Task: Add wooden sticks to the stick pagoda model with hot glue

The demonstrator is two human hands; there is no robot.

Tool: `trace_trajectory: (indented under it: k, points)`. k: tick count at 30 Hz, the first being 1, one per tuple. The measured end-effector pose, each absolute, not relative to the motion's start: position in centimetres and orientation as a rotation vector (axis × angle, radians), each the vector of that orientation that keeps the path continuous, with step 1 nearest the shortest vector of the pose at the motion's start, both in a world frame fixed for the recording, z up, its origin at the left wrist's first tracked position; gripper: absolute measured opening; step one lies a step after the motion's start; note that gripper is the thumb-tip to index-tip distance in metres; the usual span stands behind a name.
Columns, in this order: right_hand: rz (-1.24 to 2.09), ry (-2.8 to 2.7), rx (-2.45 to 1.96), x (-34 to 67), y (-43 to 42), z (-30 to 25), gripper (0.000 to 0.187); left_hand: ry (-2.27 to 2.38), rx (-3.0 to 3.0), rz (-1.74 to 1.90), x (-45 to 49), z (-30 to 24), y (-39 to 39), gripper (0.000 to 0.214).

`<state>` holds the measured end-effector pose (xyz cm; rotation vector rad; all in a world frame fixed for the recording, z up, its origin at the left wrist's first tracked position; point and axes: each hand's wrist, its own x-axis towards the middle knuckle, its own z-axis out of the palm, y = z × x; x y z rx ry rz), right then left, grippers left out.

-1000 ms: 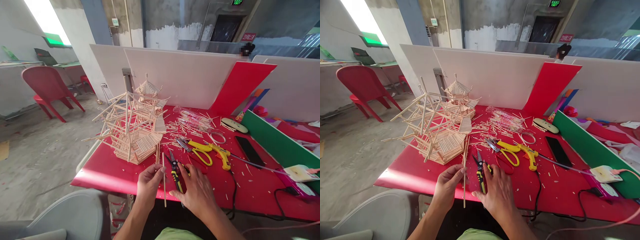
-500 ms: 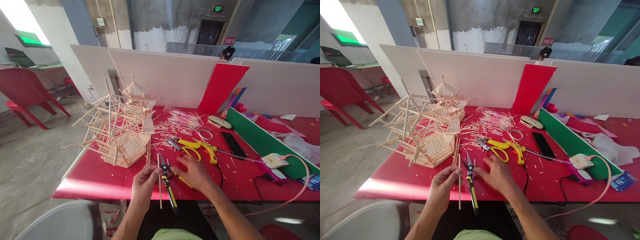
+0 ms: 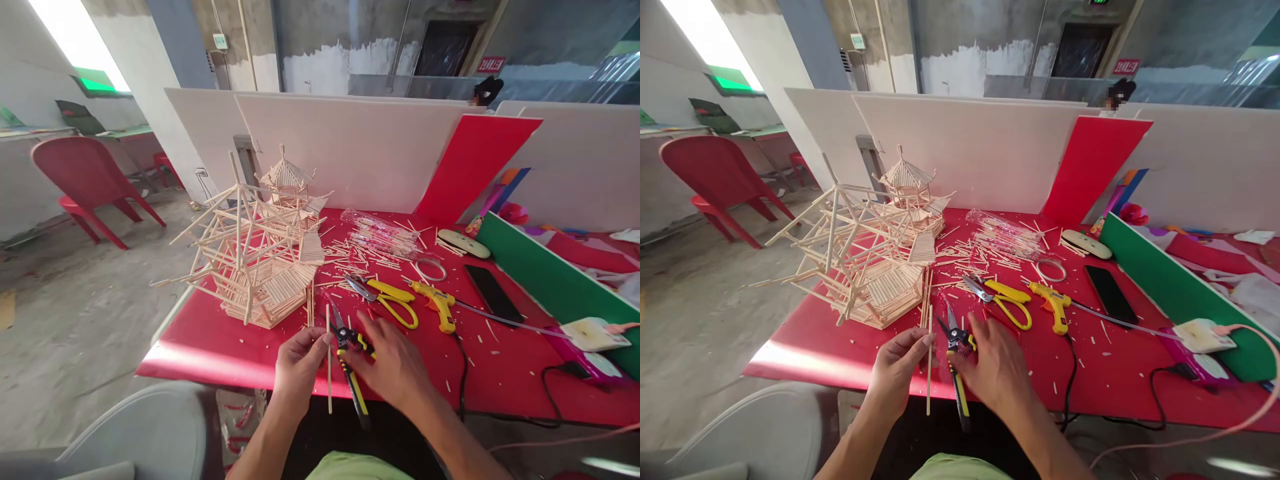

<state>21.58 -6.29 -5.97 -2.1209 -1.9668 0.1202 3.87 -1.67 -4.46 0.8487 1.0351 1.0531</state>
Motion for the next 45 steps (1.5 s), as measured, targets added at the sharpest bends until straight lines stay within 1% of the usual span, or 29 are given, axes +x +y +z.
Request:
trace_trajectory:
  k: [2, 4, 8, 10, 12, 14, 15, 18, 21, 23, 26, 28, 31, 35, 39, 45]
  points:
    - [0.241, -2.031, -2.155, 19.8, -8.0, -5.5, 0.089, 1.035, 0.863, 1.045, 3.7, -4.5, -1.4, 0.033]
    - [0.301, -2.035, -2.236, 18.8, -8.9, -5.2, 0.096, 1.040, 0.867, 1.033, 3.5, -4.5, -1.2, 0.034]
    - [0.431, -2.021, -2.293, 19.8, -8.8, -4.8, 0.093, 1.039, 0.865, 1.032, 3.0, -4.5, -1.1, 0.035]
    - [0.665, -1.933, -2.249, 21.6, -8.5, -4.5, 0.093, 1.039, 0.882, 1.040, 2.7, -4.5, -1.1, 0.033]
    - [1.056, -1.706, -2.130, 23.5, -8.6, -4.0, 0.088, 1.032, 0.900, 1.046, 2.5, -4.3, -1.1, 0.030]
    - [1.448, -1.390, -1.870, 25.0, -9.0, -3.5, 0.076, 1.022, 0.907, 1.044, 2.4, -4.2, -1.2, 0.029]
    - [1.570, -1.244, -1.719, 25.4, -9.4, -3.3, 0.071, 1.019, 0.908, 1.042, 2.4, -4.1, -1.2, 0.029]
    - [1.710, -0.977, -1.371, 25.3, -10.7, -2.8, 0.069, 1.011, 0.917, 1.034, 2.7, -4.0, -1.2, 0.030]
    - [1.796, -1.034, -1.338, 24.4, -11.5, -2.1, 0.076, 0.997, 0.951, 1.019, 3.2, -3.6, -1.1, 0.030]
    - [1.720, -1.251, -1.496, 24.0, -11.4, -1.4, 0.084, 0.995, 0.990, 1.013, 3.3, -3.2, -1.0, 0.030]
    - [1.365, -1.621, -1.720, 24.1, -10.6, -0.9, 0.093, 0.989, 1.031, 1.019, 3.2, -2.2, -1.0, 0.029]
    - [1.182, -1.797, -1.761, 24.3, -10.1, -1.1, 0.094, 0.974, 1.056, 1.016, 3.0, -1.5, -1.1, 0.029]
    - [1.037, -1.959, -1.756, 24.4, -9.4, -1.9, 0.093, 0.955, 1.126, 1.005, 2.8, -0.7, -1.3, 0.029]
    - [0.955, -2.041, -1.738, 24.5, -8.7, -2.2, 0.093, 0.947, 1.237, 0.990, 2.6, -0.4, -1.5, 0.027]
    - [0.946, -2.071, -1.759, 24.6, -8.4, -1.5, 0.092, 0.967, 1.418, 0.966, 2.3, -0.4, -1.3, 0.024]
    - [0.942, -2.054, -1.743, 24.5, -8.8, -1.4, 0.089, 0.998, 1.601, 0.931, 2.1, -0.4, -1.0, 0.024]
